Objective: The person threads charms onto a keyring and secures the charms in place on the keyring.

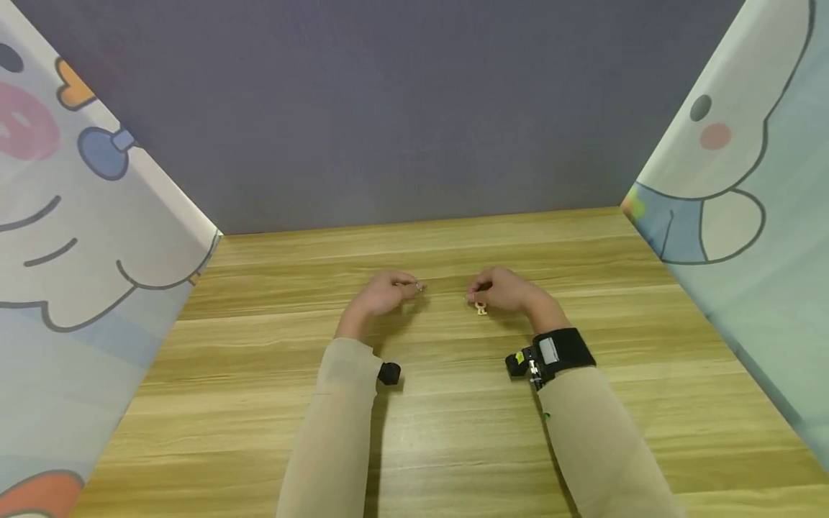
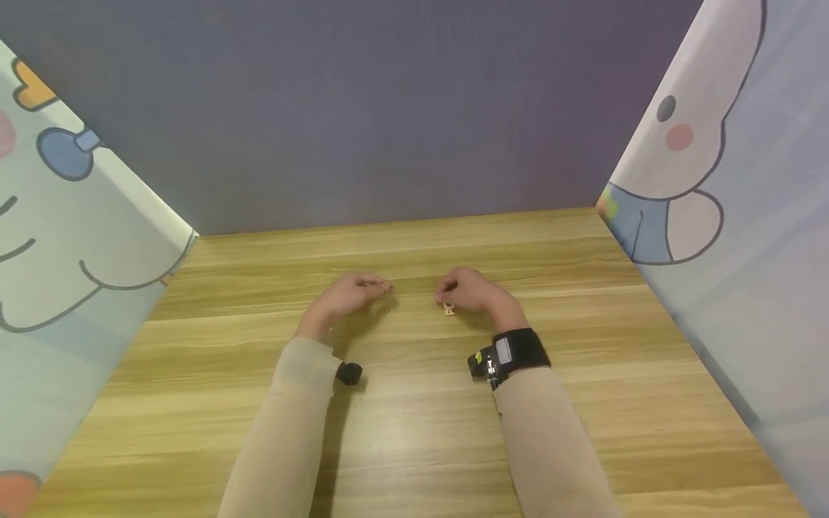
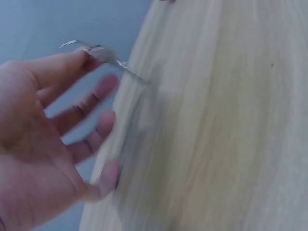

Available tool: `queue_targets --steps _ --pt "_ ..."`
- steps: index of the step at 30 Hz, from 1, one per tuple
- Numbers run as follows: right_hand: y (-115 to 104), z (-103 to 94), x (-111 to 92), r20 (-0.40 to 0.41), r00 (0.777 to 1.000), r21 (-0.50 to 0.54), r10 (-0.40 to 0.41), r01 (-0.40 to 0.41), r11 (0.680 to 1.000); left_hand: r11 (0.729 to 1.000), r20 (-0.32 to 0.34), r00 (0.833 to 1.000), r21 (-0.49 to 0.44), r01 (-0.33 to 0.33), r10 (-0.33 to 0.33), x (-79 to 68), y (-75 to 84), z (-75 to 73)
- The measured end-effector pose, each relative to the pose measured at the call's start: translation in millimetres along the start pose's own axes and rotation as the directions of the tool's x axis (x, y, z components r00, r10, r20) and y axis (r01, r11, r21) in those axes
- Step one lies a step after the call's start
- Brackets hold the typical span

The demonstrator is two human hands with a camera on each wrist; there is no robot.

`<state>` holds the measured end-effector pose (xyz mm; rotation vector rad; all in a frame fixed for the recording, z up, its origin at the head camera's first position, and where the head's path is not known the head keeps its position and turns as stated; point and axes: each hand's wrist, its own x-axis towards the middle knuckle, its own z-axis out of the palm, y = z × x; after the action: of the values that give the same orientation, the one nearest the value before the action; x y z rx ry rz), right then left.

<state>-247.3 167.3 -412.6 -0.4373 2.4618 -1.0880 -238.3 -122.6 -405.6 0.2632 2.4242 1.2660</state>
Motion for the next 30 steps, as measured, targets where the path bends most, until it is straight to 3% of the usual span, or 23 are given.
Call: queue_targets --steps 3,5,10,15,19,25,30 --pt "-2 -1.1 -7 -0.037 0.999 0.099 -0.017 0.020 0.995 0.997 -0.099 0.995 -0.072 -0.027 0.020 -5.9 6.6 0.3" --pt "-5 -1.7 -12 -0.065 0.997 0.220 -0.042 0.055 0.974 0.992 -0.152 0.988 -0.111 -0.054 0.037 -10.1 12.4 -0.4" --pt "-19 -0.8 -25 -0.129 0.985 0.481 -0.117 0.165 0.861 0.965 -0.225 0.972 -0.234 -0.115 0.062 -20.7 27.0 -3.4" --pt "-33 2.5 -33 -0.148 0.973 0.544 -0.177 0.230 0.807 0.938 -0.335 0.935 -0.274 -0.213 0.115 -33.4 39.6 -3.5" --pt "-44 5.7 -37 -0.166 0.960 0.526 -0.224 0.279 0.804 0.931 -0.402 0.901 -0.239 -0.278 0.165 -44.4 48.2 -2.7" --pt "-55 10.0 -43 -0.186 0.945 0.538 -0.269 0.327 0.777 0.955 -0.391 0.898 -0.128 -0.268 0.199 -58.5 60.4 1.1" --pt "-62 15.5 -46 -0.220 0.937 0.545 -0.272 0.349 0.762 0.962 -0.428 0.868 0.007 -0.274 0.251 -66.5 65.8 5.7"
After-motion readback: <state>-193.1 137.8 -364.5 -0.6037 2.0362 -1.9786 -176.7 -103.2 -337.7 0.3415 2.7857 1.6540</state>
